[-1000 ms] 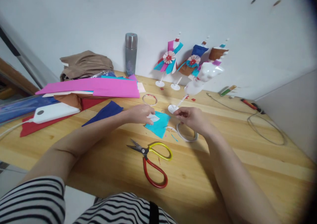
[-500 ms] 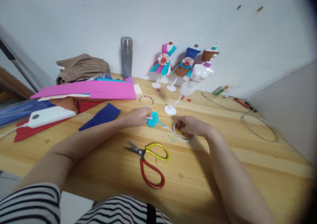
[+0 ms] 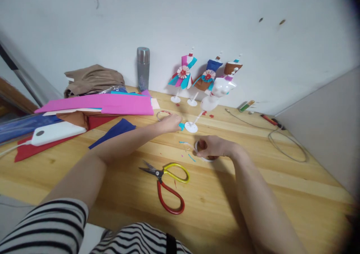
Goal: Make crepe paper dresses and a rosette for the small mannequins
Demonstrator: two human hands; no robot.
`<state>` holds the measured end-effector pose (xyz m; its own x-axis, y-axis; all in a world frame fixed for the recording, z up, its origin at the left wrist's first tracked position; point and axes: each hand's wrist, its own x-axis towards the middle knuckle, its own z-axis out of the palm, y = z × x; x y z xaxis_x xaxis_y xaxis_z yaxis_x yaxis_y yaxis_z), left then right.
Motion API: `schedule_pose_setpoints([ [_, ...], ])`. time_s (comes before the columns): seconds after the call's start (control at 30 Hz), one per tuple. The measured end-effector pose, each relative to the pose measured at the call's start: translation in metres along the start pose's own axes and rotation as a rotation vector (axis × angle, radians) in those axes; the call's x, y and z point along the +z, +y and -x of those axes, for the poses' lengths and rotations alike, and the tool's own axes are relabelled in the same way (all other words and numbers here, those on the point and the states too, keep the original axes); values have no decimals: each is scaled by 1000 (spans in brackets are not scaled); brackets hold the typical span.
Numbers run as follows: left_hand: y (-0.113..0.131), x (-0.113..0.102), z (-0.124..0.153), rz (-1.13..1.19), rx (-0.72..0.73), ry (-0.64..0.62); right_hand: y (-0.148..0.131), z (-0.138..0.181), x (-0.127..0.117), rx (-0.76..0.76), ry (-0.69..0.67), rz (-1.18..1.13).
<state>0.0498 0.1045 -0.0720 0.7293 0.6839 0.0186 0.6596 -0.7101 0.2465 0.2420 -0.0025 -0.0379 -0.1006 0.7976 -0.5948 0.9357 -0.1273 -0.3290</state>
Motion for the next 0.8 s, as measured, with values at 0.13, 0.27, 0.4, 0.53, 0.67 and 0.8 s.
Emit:
schedule_pose_setpoints([
  [0.13,6,5,2,-7,135,-56,-8,-1,5,24,-12,67],
  [0.27,26,7,27,-11,301,-138,-8,6,-1,54,-6,102],
  [0.4,52,5,62,-29,491,-198,2,14,-10,89,29,65],
  [0.53,45,-1,70,35,488,-206,14,21,-17,77,64,-29],
  [0.67,2,-14,35,147,143,0,19,26,-23,44,53,-83],
  [0.8,-31,-25,-21,168,6,125,24,25,-26,95,66,-75],
])
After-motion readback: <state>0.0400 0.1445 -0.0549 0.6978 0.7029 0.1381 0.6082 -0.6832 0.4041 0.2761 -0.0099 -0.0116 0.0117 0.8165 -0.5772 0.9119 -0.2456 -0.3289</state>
